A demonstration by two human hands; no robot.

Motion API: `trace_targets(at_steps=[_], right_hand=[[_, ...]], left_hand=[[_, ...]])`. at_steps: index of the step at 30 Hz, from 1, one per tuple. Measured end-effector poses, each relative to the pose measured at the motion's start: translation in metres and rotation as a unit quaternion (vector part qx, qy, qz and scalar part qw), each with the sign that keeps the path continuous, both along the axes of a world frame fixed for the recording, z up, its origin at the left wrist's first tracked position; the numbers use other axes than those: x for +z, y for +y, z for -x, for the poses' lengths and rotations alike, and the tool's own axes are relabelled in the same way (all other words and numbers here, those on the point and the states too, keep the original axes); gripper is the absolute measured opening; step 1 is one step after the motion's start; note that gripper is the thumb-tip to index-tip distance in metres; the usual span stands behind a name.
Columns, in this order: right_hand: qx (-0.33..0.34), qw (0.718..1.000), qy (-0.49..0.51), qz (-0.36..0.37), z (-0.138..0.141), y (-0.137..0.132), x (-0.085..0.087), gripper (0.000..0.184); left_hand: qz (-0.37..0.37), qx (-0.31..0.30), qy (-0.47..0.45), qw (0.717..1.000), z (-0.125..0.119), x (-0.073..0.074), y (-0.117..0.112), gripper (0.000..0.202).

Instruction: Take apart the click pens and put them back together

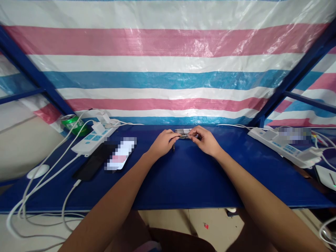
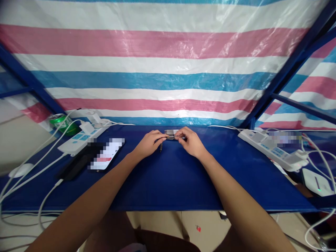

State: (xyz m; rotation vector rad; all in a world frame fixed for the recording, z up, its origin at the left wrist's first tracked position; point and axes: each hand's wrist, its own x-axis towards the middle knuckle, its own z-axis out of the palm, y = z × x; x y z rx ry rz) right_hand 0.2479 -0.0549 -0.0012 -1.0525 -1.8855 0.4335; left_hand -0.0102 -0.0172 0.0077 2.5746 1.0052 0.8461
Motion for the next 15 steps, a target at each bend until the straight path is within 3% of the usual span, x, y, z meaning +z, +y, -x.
trace_targets(at_steps=[7,15], right_hand=[[0.013,0.999,0.002,0.047,0.0060,-0.0039,0.0009,0.014],[-0.025,0.999,0.011,0.033,-0.0013,-0.0048,0.0076,0.016]], left_hand=[[0.023,-0.036,0.006,0.999,-0.0054,-0.0037,-0.0029,0.033],[0.031,-0.010,-0.023,0.999,-0.0013,0.0035,-0.0026,0.033]])
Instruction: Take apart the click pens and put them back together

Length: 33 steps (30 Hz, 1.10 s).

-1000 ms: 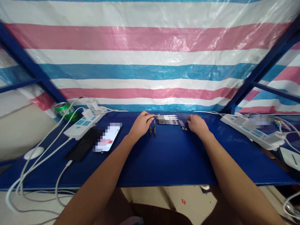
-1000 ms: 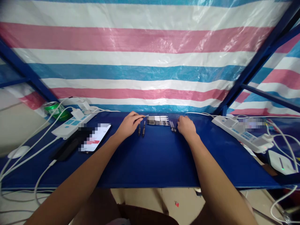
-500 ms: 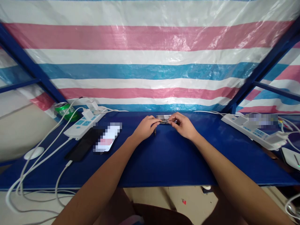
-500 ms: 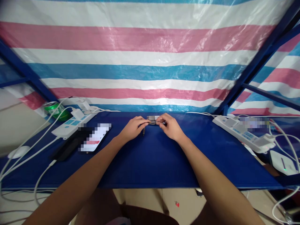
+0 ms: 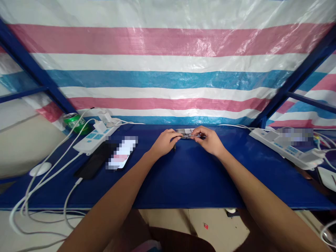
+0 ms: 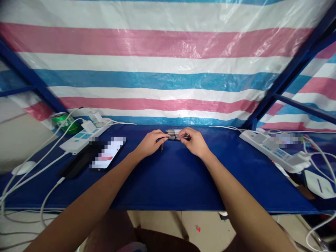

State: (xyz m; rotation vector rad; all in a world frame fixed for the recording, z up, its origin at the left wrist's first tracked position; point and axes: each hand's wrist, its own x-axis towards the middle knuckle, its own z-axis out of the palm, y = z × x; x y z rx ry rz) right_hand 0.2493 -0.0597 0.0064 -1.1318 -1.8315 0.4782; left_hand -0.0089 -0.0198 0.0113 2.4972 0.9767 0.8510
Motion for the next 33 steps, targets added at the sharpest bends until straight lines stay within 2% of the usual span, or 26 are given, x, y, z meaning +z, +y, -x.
trace_targets(at_steps=[4,7,10,16,21,24,28,30,33], right_hand=[[0.039,0.999,0.016,-0.002,0.007,-0.002,-0.003,0.016],[0.058,0.998,0.018,-0.001,0.013,-0.004,-0.005,0.016],[0.068,0.997,0.031,0.013,0.016,-0.006,-0.003,0.017],[0.114,0.989,0.076,0.053,0.016,-0.008,0.004,0.021],[0.131,0.981,0.105,0.099,0.022,-0.013,0.003,0.026],[0.120,0.980,0.118,0.108,0.025,-0.013,0.000,0.028],[0.090,0.985,0.127,0.076,0.024,-0.010,0.000,0.028],[0.074,0.987,0.126,0.067,0.023,-0.008,0.001,0.029],[0.063,0.987,0.129,0.068,0.020,-0.008,0.001,0.032]], left_hand=[[0.035,-0.034,-0.003,0.999,-0.001,0.004,-0.003,0.032],[0.097,-0.058,-0.038,0.993,-0.003,0.004,-0.005,0.036],[0.173,-0.051,-0.077,0.981,-0.004,0.002,-0.007,0.047],[0.261,-0.070,-0.138,0.953,-0.003,0.000,-0.005,0.049],[0.318,-0.097,-0.129,0.934,-0.004,0.005,-0.007,0.055],[0.295,-0.083,-0.116,0.945,-0.003,0.009,-0.011,0.054],[0.235,0.013,-0.137,0.962,0.001,0.012,-0.009,0.059],[0.230,0.012,-0.142,0.963,0.003,0.013,-0.007,0.057],[0.214,-0.023,-0.136,0.967,0.004,0.013,-0.005,0.046]])
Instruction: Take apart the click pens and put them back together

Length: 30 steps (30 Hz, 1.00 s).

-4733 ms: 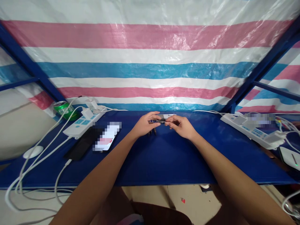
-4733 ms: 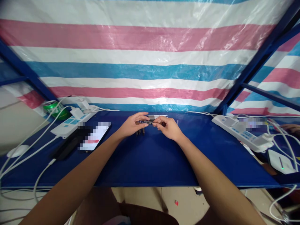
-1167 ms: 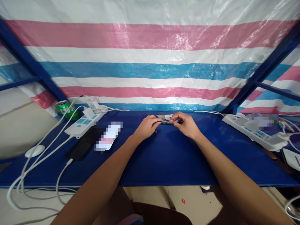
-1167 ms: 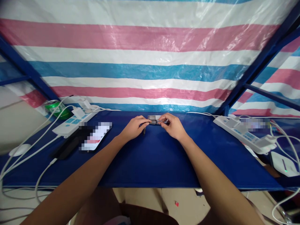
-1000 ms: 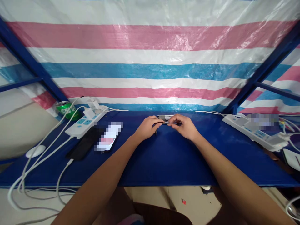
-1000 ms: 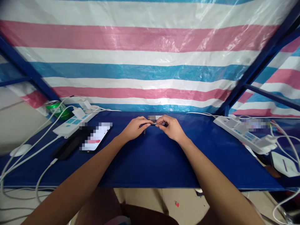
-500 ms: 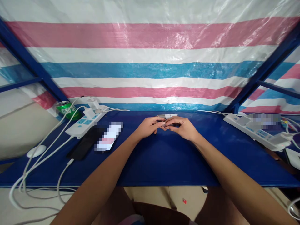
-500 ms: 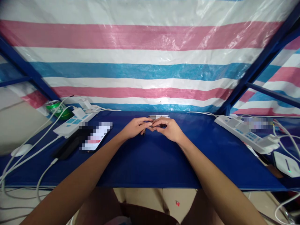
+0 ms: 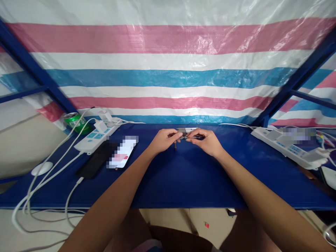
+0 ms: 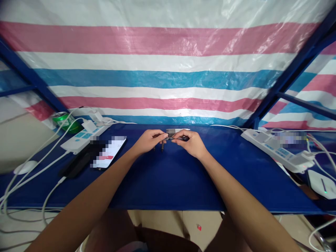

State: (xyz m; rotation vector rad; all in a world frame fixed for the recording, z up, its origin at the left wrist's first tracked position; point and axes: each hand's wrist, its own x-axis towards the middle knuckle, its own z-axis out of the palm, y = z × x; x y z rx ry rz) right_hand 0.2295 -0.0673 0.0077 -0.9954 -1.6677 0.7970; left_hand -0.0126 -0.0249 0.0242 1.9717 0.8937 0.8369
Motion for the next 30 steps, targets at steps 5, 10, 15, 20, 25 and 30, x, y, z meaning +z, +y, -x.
trace_targets(at_steps=[5,10,15,20,25,30], right_hand=[[-0.008,0.999,0.036,0.010,-0.0038,0.0013,-0.0009,0.042],[-0.005,1.000,0.021,0.021,-0.0065,0.0017,0.0006,0.041],[-0.014,0.999,0.024,0.020,-0.0076,0.0027,0.0003,0.040],[-0.014,0.999,0.026,0.023,-0.0082,0.0043,-0.0015,0.041],[-0.010,0.999,0.022,0.024,-0.0083,0.0047,-0.0031,0.039],[0.001,1.000,0.020,0.024,-0.0075,0.0045,-0.0044,0.038]], left_hand=[[-0.010,-0.001,-0.036,0.999,-0.0029,-0.0014,-0.0007,0.040],[-0.018,0.006,-0.029,0.999,-0.0019,-0.0018,0.0012,0.040],[-0.007,-0.018,-0.036,0.999,-0.0015,-0.0031,0.0036,0.054],[0.021,-0.013,-0.042,0.999,-0.0027,-0.0056,0.0039,0.046],[-0.017,-0.011,-0.034,0.999,-0.0025,-0.0073,0.0048,0.058],[-0.025,-0.009,-0.028,0.999,-0.0035,-0.0097,0.0063,0.049]])
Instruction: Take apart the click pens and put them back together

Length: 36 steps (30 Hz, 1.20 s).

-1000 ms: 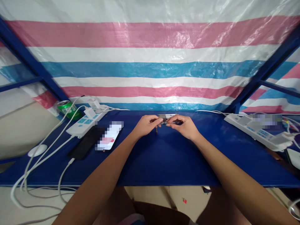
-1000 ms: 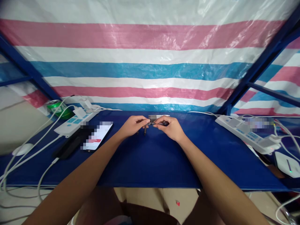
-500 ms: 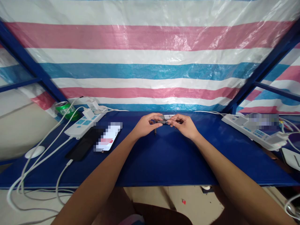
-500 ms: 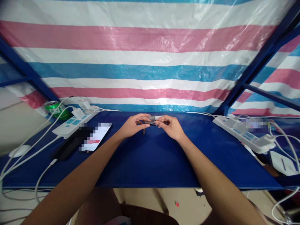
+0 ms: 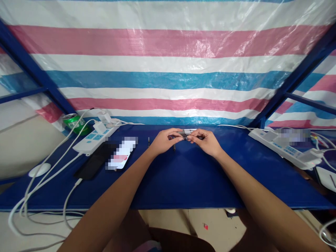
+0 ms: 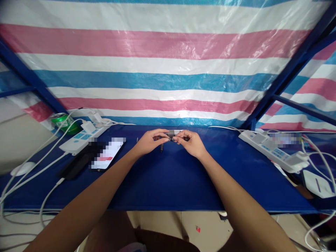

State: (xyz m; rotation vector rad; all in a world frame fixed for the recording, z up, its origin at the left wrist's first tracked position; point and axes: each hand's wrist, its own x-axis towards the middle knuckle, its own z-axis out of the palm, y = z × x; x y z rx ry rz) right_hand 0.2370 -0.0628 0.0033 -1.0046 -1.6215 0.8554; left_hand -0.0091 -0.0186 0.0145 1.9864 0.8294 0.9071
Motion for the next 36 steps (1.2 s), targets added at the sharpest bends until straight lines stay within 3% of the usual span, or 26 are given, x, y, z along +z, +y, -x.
trace_targets(at_steps=[2,7,13,19,24,28,31,36], right_hand=[[-0.002,1.000,-0.002,0.000,0.000,0.000,0.000,0.038],[-0.006,1.000,-0.006,0.003,0.000,0.001,-0.001,0.040],[0.006,0.999,0.000,0.036,0.000,0.002,-0.004,0.043],[0.007,1.000,-0.002,0.024,-0.001,0.002,-0.004,0.042],[-0.003,1.000,-0.021,0.010,-0.004,0.005,-0.008,0.038],[-0.042,0.991,-0.118,-0.057,-0.010,0.011,-0.016,0.022],[-0.053,0.964,-0.237,-0.110,-0.013,0.013,-0.020,0.008],[-0.070,0.925,-0.334,-0.166,-0.016,0.014,-0.016,0.009]], left_hand=[[-0.008,0.006,-0.005,1.000,0.000,0.000,0.000,0.052],[-0.006,0.001,0.015,1.000,0.000,0.001,-0.002,0.035],[-0.021,0.021,0.032,0.999,-0.001,0.004,-0.004,0.047],[-0.037,0.012,0.058,0.998,0.000,0.007,-0.006,0.032],[-0.051,0.034,0.054,0.997,0.000,0.004,-0.003,0.039],[-0.132,0.107,0.061,0.984,0.004,0.003,0.003,0.034],[-0.182,0.162,0.100,0.965,0.009,0.003,0.007,0.032],[-0.208,0.226,0.200,0.930,0.019,0.002,0.012,0.030]])
